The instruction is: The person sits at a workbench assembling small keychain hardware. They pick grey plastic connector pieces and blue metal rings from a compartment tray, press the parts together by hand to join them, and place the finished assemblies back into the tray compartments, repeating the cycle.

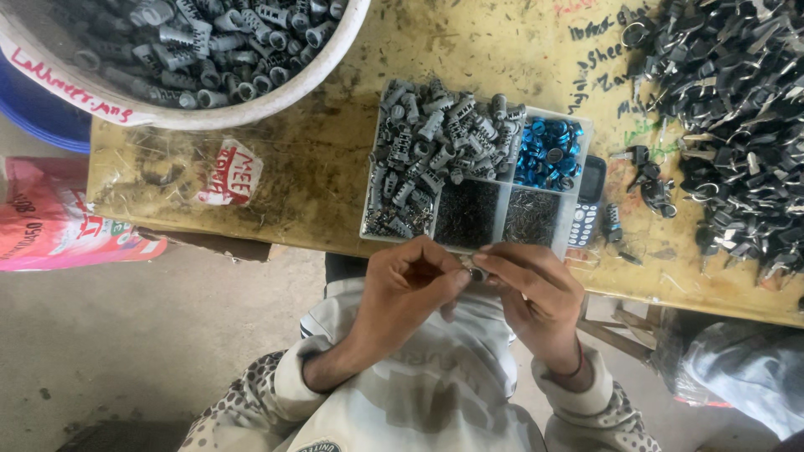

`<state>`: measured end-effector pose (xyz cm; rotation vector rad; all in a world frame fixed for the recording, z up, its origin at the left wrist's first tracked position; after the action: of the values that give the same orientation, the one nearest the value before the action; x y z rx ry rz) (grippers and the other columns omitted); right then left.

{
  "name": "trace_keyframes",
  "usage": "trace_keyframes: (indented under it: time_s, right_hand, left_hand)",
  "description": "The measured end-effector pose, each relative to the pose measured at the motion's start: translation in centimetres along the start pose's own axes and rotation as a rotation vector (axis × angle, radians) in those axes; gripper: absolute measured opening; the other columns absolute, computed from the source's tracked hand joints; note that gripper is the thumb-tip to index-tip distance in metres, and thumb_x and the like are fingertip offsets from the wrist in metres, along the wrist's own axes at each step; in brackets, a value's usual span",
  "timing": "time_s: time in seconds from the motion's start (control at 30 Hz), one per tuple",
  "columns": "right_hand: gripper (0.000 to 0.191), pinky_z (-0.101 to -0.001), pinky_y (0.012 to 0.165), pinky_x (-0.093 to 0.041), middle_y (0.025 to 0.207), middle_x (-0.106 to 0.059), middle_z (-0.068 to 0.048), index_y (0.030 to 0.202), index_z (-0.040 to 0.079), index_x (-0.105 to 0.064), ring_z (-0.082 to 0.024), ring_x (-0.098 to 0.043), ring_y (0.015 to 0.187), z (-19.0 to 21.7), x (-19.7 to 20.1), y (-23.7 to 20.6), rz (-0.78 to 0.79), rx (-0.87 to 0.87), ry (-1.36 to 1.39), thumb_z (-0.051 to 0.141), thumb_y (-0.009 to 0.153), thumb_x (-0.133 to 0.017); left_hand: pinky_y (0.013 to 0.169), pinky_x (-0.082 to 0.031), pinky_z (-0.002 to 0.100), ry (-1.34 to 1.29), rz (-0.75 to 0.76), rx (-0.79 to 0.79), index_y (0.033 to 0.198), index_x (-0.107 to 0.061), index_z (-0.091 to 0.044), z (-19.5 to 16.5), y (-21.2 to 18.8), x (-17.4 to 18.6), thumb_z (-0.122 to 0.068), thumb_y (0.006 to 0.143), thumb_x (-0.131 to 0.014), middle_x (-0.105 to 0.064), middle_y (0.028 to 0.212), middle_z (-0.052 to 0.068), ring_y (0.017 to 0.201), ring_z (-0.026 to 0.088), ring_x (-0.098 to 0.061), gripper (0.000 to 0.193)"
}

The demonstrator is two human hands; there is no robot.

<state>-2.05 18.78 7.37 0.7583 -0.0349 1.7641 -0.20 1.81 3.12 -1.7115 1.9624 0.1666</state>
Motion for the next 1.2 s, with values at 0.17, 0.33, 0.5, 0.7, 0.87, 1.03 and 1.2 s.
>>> trace_keyframes:
  time_s: [0.17, 0.33, 0.5, 0.7, 0.87, 1.03, 1.2]
  right_hand:
    - [0.047, -0.0260, 0.083, -0.064, 0.118, -0.069, -0.011, 0.115, 0.007, -0.074, -0.020, -0.073, 0.103, 0.1, 0.3, 0.2, 0.008, 0.002, -0.031, -0.022, 0.079, -0.066]
    - [0.048, -0.0272, 0.085, -0.065, 0.118, -0.070, -0.011, 0.114, 0.008, -0.074, -0.021, -0.073, 0.106, 0.0, 0.1, 0.5, 0.043, 0.036, 0.004, -0.022, 0.077, -0.065]
    - [0.042, -0.0252, 0.080, -0.062, 0.117, -0.069, -0.010, 0.114, 0.007, -0.072, -0.018, -0.072, 0.100, -0.2, 0.2, 0.3, 0.019, -0.036, 0.065, -0.021, 0.082, -0.067]
    - [0.042, -0.0243, 0.076, -0.064, 0.116, -0.069, -0.010, 0.116, 0.007, -0.071, -0.018, -0.072, 0.099, 0.2, 0.2, 0.4, 0.011, -0.058, 0.016, -0.018, 0.083, -0.069]
    - [0.041, -0.0251, 0.077, -0.061, 0.115, -0.070, -0.010, 0.117, 0.008, -0.070, -0.018, -0.072, 0.099, 0.5, -0.1, 0.3, -0.009, -0.053, 0.005, -0.011, 0.081, -0.077]
    - [0.042, -0.0261, 0.077, -0.060, 0.114, -0.069, -0.011, 0.118, 0.008, -0.069, -0.017, -0.072, 0.098, -0.3, -0.2, -0.3, -0.007, -0.056, -0.012, -0.009, 0.081, -0.079]
    - [0.033, -0.0311, 0.079, -0.061, 0.111, -0.064, -0.010, 0.133, 0.003, -0.063, -0.018, -0.069, 0.097, -5.0, 0.2, -1.6, -0.135, -0.414, 0.747, -0.004, 0.102, -0.056]
  left_hand:
    - [0.063, -0.059, 0.021, 0.123, -0.020, -0.072, 0.101, -0.066, 0.003, -0.7, -0.4, -0.3, -0.004, 0.098, -0.070, -0.071, 0.086, 0.006, 0.071, 0.008, -0.069, 0.008]
    - [0.065, -0.062, 0.022, 0.210, -0.023, -0.144, 0.103, -0.066, 0.002, -1.6, -0.8, -0.6, -0.002, 0.098, -0.069, -0.072, 0.091, 0.007, 0.075, 0.009, -0.072, 0.007]
    - [0.065, -0.062, 0.023, 0.243, -0.037, -0.139, 0.103, -0.067, 0.004, -1.5, -0.7, -0.4, -0.002, 0.098, -0.069, -0.073, 0.092, 0.009, 0.075, 0.011, -0.073, 0.008]
    - [0.065, -0.066, 0.026, 0.085, -0.024, -0.054, 0.103, -0.066, 0.004, -0.3, -0.4, 0.2, -0.006, 0.100, -0.068, -0.073, 0.089, 0.011, 0.073, 0.011, -0.073, 0.010]
    - [0.066, -0.067, 0.027, 0.060, -0.042, -0.067, 0.102, -0.065, 0.003, -0.3, -0.6, 0.0, -0.007, 0.099, -0.068, -0.073, 0.092, 0.010, 0.076, 0.012, -0.073, 0.011]
    - [0.067, -0.065, 0.029, -0.017, -0.024, -0.035, 0.105, -0.065, 0.004, -0.1, -0.4, 0.0, -0.006, 0.102, -0.067, -0.071, 0.091, 0.011, 0.076, 0.012, -0.070, 0.011]
    - [0.067, -0.065, 0.031, -0.092, 0.057, -0.101, 0.108, -0.069, 0.004, -0.2, 0.0, 0.7, -0.004, 0.104, -0.065, -0.072, 0.089, 0.010, 0.074, 0.015, -0.072, 0.010]
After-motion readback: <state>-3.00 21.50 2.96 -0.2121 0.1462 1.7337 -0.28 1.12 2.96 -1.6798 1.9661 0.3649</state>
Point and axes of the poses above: each hand's wrist, its own y-axis towards the middle knuckle, its own x-axis out of the back of the hand, z = x × y, the point moved 6 cm from there along y, towards the middle knuckle
